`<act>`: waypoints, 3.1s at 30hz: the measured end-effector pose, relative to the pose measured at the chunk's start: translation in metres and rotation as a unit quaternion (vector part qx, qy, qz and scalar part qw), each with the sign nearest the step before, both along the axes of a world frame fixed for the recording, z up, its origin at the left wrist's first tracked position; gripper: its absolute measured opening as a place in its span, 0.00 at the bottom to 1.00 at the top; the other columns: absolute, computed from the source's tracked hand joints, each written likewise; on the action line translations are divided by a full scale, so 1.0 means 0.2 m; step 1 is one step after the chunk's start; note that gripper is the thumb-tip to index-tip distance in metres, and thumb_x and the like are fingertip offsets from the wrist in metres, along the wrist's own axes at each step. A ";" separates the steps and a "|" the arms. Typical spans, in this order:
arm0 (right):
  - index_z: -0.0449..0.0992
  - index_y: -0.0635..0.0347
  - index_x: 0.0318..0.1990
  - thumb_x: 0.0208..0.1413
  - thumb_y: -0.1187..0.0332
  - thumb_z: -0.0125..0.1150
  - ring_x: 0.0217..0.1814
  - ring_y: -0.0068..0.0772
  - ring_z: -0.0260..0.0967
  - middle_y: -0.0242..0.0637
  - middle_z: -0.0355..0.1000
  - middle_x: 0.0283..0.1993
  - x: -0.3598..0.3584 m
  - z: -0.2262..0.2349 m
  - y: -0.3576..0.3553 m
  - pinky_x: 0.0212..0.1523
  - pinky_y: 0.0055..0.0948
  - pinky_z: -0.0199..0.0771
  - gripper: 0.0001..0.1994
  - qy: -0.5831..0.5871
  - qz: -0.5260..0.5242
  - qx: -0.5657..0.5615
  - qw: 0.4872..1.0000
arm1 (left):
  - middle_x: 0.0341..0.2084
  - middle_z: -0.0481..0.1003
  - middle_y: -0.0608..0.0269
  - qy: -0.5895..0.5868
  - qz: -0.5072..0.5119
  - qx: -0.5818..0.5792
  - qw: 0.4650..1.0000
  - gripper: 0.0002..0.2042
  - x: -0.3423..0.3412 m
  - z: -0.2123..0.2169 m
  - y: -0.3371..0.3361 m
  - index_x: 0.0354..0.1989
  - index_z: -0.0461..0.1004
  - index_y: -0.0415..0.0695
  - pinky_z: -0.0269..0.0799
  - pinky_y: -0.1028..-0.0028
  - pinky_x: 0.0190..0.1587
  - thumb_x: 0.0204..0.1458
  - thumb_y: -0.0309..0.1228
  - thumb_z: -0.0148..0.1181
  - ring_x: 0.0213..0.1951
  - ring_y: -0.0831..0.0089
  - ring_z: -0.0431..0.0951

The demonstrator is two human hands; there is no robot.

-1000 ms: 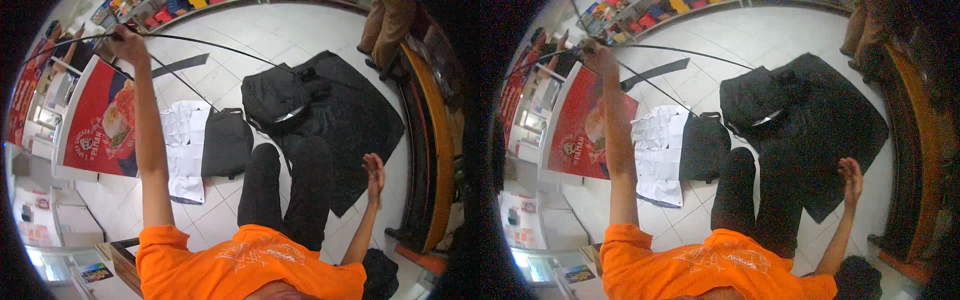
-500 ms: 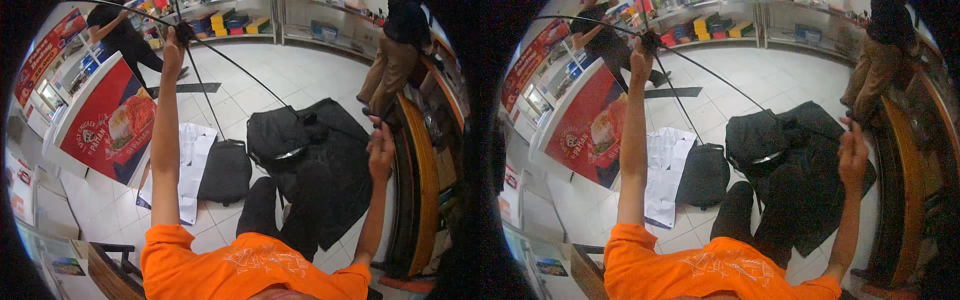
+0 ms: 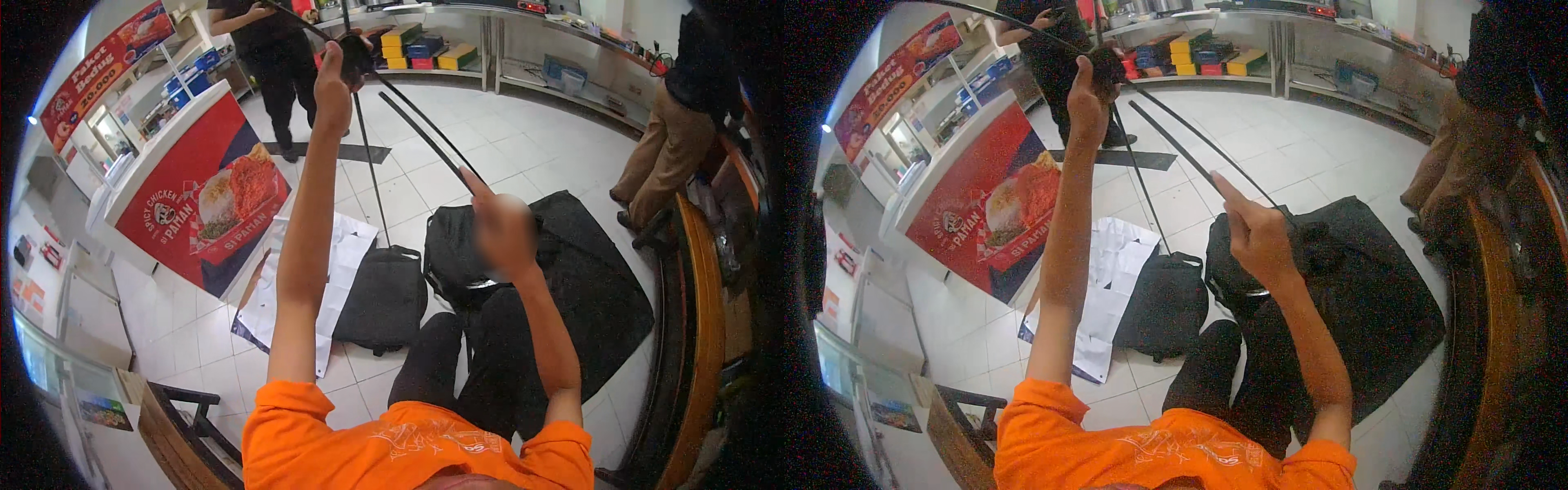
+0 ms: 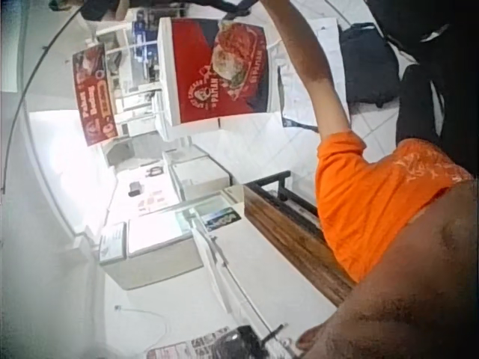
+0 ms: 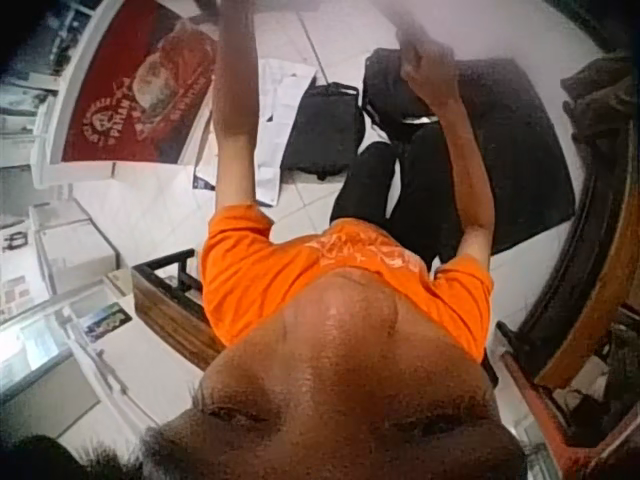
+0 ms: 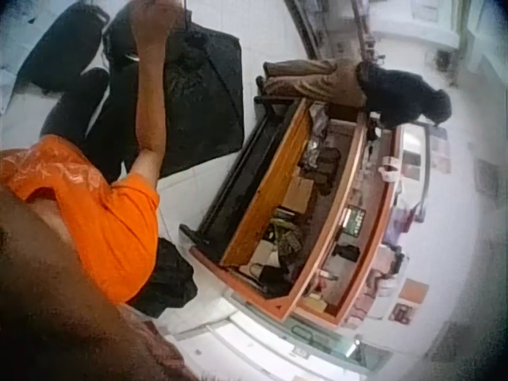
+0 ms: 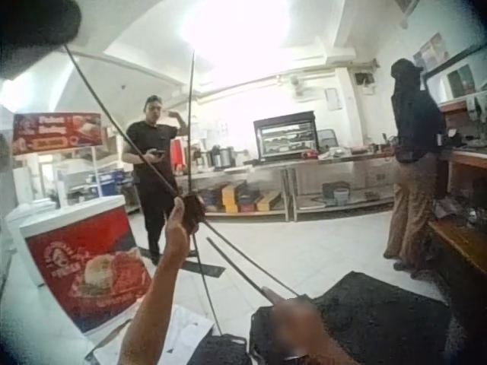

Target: The person assembles a promotional stand by connecting several flexible black rods into a central plastic hub and then positions a plastic tray on a nearby cooler.

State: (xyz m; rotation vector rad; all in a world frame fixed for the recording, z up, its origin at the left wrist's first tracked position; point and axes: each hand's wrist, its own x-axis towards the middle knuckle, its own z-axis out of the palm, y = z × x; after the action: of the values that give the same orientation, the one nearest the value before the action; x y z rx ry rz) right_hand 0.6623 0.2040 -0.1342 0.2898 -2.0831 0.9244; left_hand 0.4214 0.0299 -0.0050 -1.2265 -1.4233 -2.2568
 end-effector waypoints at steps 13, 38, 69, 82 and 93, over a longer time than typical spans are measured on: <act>0.71 0.54 0.59 0.59 0.74 0.52 0.16 0.27 0.57 0.47 0.73 0.26 -0.06 0.07 -0.07 0.21 0.29 0.61 0.19 0.025 0.024 -0.040 0.999 | 0.33 0.75 0.68 0.033 0.032 0.017 0.999 0.23 0.16 0.11 0.09 0.48 0.71 0.47 0.63 0.80 0.32 0.65 0.50 0.35 0.34 0.80 0.71; 0.73 0.50 0.58 0.56 0.76 0.58 0.19 0.19 0.61 0.35 0.69 0.20 0.08 0.18 -0.10 0.20 0.22 0.61 0.22 0.088 -0.014 -0.084 0.992 | 0.40 0.75 0.63 0.084 -0.034 0.095 0.991 0.19 0.45 0.33 0.13 0.50 0.68 0.47 0.73 0.76 0.31 0.65 0.48 0.37 0.37 0.75 0.75; 0.74 0.54 0.55 0.56 0.76 0.55 0.21 0.42 0.71 0.44 0.71 0.24 0.09 0.21 -0.27 0.23 0.38 0.69 0.18 0.074 -0.153 0.004 0.985 | 0.25 0.74 0.63 -0.042 0.090 0.165 0.981 0.11 0.50 0.35 0.02 0.38 0.69 0.45 0.68 0.72 0.23 0.58 0.41 0.51 0.29 0.70 0.76; 0.76 0.63 0.50 0.59 0.72 0.58 0.18 0.13 0.56 0.30 0.67 0.21 0.16 0.28 -0.29 0.17 0.21 0.52 0.13 -0.087 0.168 -0.224 0.956 | 0.18 0.68 0.65 0.015 -0.007 0.158 0.987 0.10 0.50 0.38 -0.04 0.32 0.69 0.45 0.65 0.71 0.18 0.56 0.38 0.49 0.27 0.66 0.74; 0.80 0.61 0.45 0.52 0.76 0.64 0.23 0.23 0.71 0.40 0.76 0.30 0.21 0.27 -0.34 0.22 0.21 0.67 0.12 0.111 -0.008 -0.101 0.989 | 0.18 0.65 0.62 0.113 0.019 0.159 0.981 0.13 0.66 0.34 -0.12 0.28 0.67 0.44 0.62 0.70 0.17 0.57 0.40 0.47 0.26 0.65 0.72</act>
State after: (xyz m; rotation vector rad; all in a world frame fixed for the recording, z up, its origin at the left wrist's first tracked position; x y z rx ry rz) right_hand 0.7041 0.1359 -0.0797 0.2572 -1.7719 1.0354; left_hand 0.5532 0.0050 0.0637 -1.2839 -0.9535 -2.1324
